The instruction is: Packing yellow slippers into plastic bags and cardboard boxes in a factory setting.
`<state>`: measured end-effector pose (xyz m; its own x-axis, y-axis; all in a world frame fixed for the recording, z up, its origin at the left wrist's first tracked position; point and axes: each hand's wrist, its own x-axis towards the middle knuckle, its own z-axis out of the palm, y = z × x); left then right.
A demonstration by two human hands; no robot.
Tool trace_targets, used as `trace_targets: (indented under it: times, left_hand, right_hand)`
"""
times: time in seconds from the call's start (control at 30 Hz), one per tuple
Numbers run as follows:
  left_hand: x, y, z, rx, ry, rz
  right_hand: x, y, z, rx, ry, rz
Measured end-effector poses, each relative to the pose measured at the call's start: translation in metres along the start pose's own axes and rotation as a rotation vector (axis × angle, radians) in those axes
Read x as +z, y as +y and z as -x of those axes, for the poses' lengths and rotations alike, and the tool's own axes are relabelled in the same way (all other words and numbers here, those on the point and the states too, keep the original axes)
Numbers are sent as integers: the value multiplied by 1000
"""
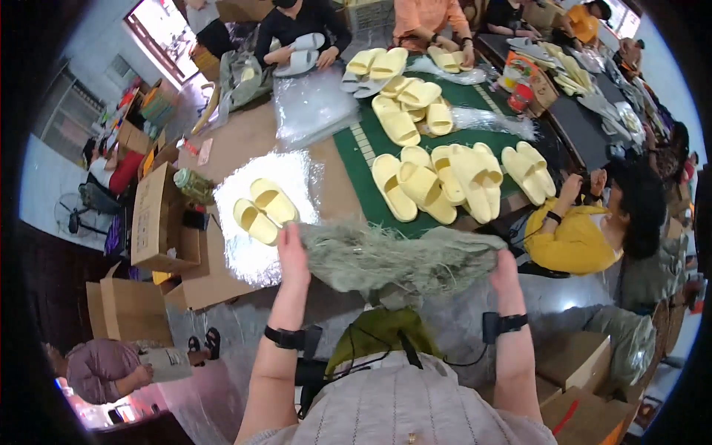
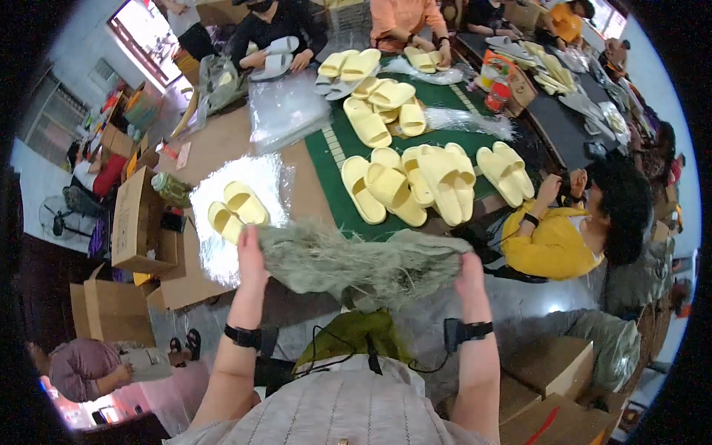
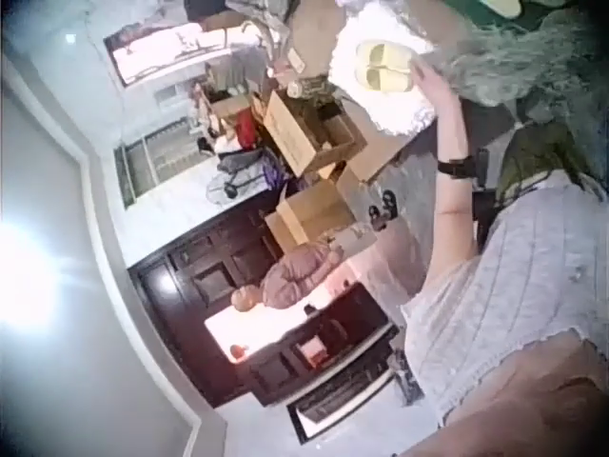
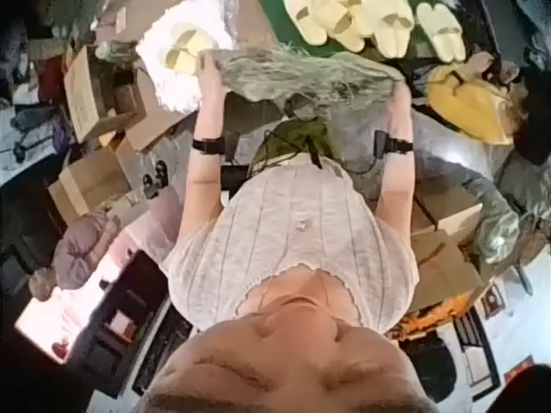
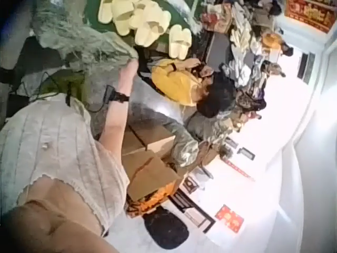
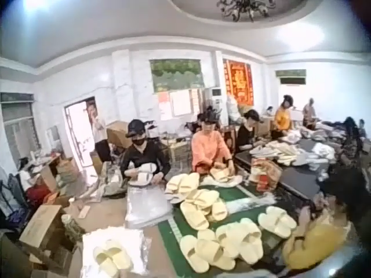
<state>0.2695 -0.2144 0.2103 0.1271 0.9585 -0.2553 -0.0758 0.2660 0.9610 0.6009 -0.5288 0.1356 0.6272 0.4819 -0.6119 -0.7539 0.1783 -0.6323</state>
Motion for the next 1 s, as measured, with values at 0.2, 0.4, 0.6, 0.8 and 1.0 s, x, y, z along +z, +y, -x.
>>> trace_targets:
  times: [0.2,0.4,0.6,0.8,1.0]
  left_hand:
    - [-123,-22,-87,379,214,-433]
    - [-180,-25,-68,334,247,-666]
    - [-205,-22,-12,227,-63,-1462]
    - [-71,-5,57,113,-620,-2117]
    - [120,-19,192,609,-1400,-711]
  right_hand:
    - [-169,-83,-30,-577,533,869]
    - [-268,-97,9,-541,769,542]
    - [-190,-84,77,-579,490,106]
    - [-120,-91,164,-707,144,341]
    - [20,-71,210,-762,-394,705]
